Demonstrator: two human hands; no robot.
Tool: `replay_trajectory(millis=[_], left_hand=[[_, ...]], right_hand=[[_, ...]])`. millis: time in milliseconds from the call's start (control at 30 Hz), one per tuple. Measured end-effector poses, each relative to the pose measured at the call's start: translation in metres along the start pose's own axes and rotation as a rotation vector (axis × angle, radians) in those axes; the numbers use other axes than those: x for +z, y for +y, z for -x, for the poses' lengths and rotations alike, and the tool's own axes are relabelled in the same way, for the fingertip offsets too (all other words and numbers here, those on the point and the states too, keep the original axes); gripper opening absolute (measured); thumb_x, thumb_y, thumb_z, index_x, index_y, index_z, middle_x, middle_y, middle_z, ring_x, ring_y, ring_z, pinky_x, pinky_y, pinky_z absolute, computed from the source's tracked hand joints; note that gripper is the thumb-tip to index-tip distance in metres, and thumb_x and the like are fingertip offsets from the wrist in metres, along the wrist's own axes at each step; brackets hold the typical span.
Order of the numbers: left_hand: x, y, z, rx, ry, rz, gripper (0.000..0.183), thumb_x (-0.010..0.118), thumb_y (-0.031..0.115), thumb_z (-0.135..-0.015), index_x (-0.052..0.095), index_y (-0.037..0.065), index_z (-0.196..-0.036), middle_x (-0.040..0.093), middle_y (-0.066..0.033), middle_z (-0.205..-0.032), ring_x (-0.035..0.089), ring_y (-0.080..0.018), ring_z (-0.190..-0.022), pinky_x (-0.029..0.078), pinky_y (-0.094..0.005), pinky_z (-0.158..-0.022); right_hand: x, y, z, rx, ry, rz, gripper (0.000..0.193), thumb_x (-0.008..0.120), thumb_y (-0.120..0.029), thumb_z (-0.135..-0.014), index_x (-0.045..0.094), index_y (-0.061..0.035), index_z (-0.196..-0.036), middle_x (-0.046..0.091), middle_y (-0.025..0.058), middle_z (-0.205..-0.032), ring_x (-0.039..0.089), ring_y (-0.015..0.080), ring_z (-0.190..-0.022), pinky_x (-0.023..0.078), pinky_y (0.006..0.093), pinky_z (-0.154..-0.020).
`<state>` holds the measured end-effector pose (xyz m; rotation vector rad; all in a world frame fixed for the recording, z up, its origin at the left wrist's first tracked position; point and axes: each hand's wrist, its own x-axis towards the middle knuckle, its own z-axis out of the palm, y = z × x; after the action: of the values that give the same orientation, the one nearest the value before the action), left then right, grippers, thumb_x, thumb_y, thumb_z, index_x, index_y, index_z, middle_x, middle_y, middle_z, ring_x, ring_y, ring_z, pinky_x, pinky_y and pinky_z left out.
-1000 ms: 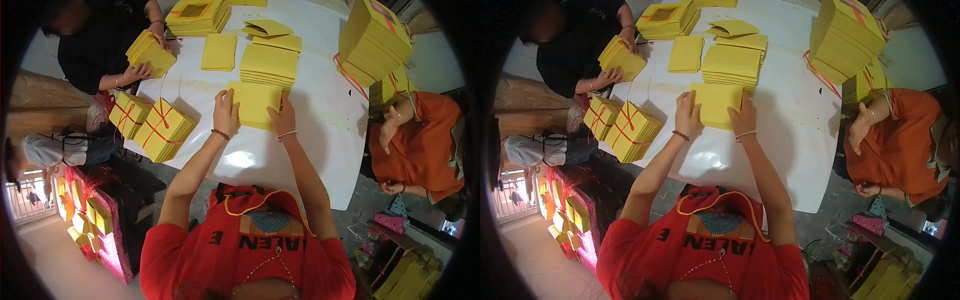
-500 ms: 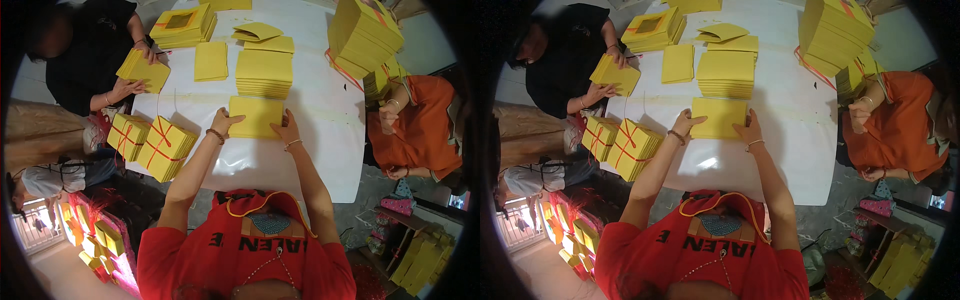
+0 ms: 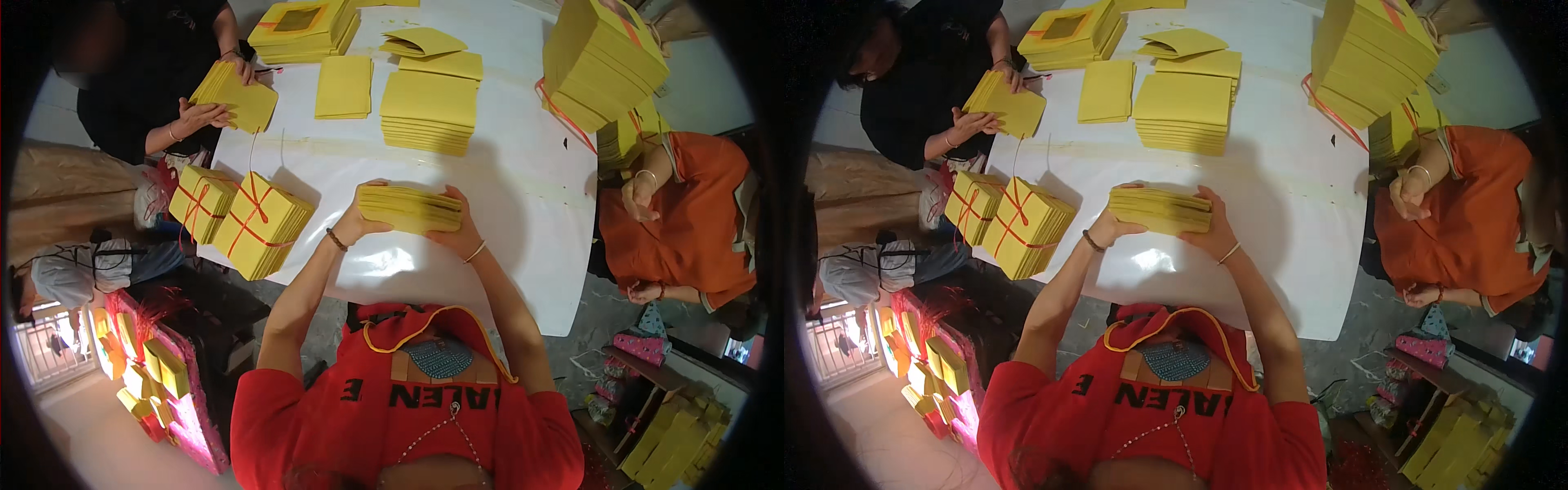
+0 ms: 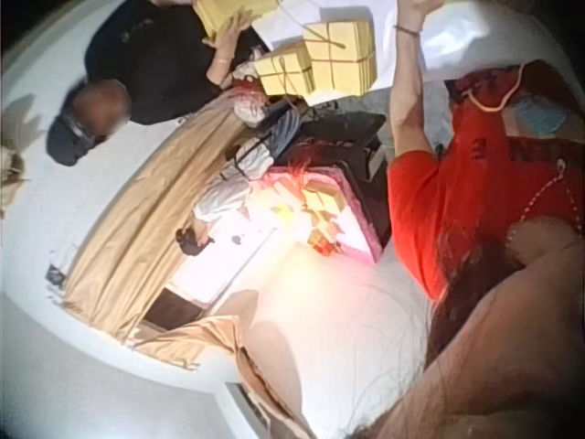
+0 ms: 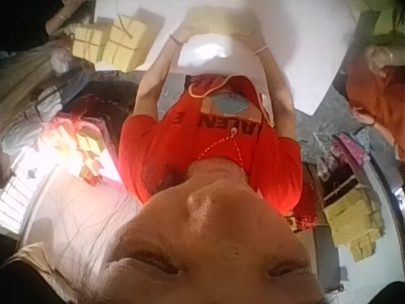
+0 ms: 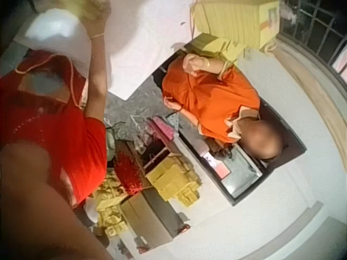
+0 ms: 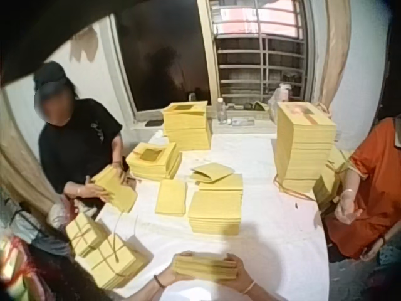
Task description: Folding and stacking yellow paper sheets at a workstation.
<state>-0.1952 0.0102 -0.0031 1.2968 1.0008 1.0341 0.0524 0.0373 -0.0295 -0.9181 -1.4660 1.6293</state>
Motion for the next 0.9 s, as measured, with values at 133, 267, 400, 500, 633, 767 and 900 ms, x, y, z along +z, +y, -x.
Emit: replay_trajectory(millis=[133, 267, 400, 500, 633, 767, 900], left_hand=[[0.003, 0.004, -0.002, -0.044, -0.020, 0.036, 0.086, 0.079, 0.000, -0.061, 0.026, 0.006, -0.128, 0.038, -0.0061, -0.127, 0.034, -0.0176, -0.121, 0.031, -0.0320, -0.102], [-0.003, -0.002, -0.001, -0.184, -0.071, -0.031, 0.082, 0.078, 0.001, -0.062, 0.027, 0.006, -0.126, 0.039, -0.0070, -0.127, 0.036, -0.0176, -0.120, 0.032, -0.0319, -0.101], [0.001, -0.008, -0.005, 0.027, 0.107, 0.040, 0.062, 0.075, -0.001, -0.066, 0.040, 0.002, -0.117, 0.046, -0.0097, -0.121, 0.045, -0.0169, -0.112, 0.041, -0.0312, -0.093], [0.006, 0.016, -0.010, -0.175, 0.110, 0.114, 0.055, 0.074, 0.003, -0.069, 0.043, 0.001, -0.115, 0.053, -0.0097, -0.113, 0.051, -0.0170, -0.105, 0.044, -0.0305, -0.089], [0.020, 0.039, -0.022, -0.115, 0.159, 0.088, 0.051, 0.071, 0.015, -0.074, 0.045, -0.003, -0.113, 0.057, -0.0113, -0.107, 0.056, -0.0167, -0.097, 0.046, -0.0284, -0.083], [0.019, 0.027, -0.031, -0.337, 0.238, 0.079, 0.050, 0.071, 0.020, -0.074, 0.048, -0.007, -0.109, 0.061, -0.0131, -0.096, 0.060, -0.0178, -0.085, 0.048, -0.0279, -0.075], [0.018, 0.017, -0.041, -0.459, 0.219, 0.133, 0.051, 0.072, 0.022, -0.073, 0.050, -0.008, -0.108, 0.062, -0.0142, -0.096, 0.061, -0.0186, -0.084, 0.049, -0.0285, -0.073]], right_hand=[[0.004, 0.006, -0.002, -0.129, 0.094, 0.099, 0.103, 0.085, -0.013, -0.052, 0.022, -0.0078, -0.134, 0.034, 0.0127, -0.127, 0.031, 0.0241, -0.123, 0.032, 0.0381, -0.102], [0.005, 0.002, -0.007, -0.244, 0.132, 0.255, 0.102, 0.086, -0.019, -0.052, 0.025, -0.0071, -0.133, 0.032, 0.0158, -0.132, 0.023, 0.0302, -0.129, 0.027, 0.0394, -0.105], [-0.007, -0.004, -0.009, -0.331, 0.133, 0.687, 0.085, 0.084, -0.021, -0.055, 0.038, -0.0050, -0.125, 0.041, 0.0180, -0.127, 0.026, 0.0353, -0.128, 0.026, 0.0412, -0.105], [-0.003, -0.016, -0.004, 0.139, 0.191, 0.173, 0.068, 0.080, -0.019, -0.062, 0.044, -0.0038, -0.119, 0.051, 0.0146, -0.117, 0.039, 0.0300, -0.121, 0.035, 0.0398, -0.099], [-0.002, -0.025, -0.003, 0.143, 0.137, -0.239, 0.058, 0.074, -0.013, -0.071, 0.044, -0.0033, -0.120, 0.054, 0.0106, -0.112, 0.050, 0.0226, -0.109, 0.044, 0.0344, -0.090], [0.012, -0.030, -0.001, 0.237, 0.251, -0.436, 0.051, 0.069, -0.007, -0.075, 0.044, -0.0026, -0.119, 0.055, 0.0080, -0.111, 0.056, 0.0174, -0.099, 0.048, 0.0300, -0.083], [0.006, -0.028, -0.007, 0.442, 0.247, -0.575, 0.048, 0.070, -0.007, -0.074, 0.047, -0.0020, -0.116, 0.057, 0.0087, -0.108, 0.058, 0.0188, -0.095, 0.050, 0.0320, -0.078]])
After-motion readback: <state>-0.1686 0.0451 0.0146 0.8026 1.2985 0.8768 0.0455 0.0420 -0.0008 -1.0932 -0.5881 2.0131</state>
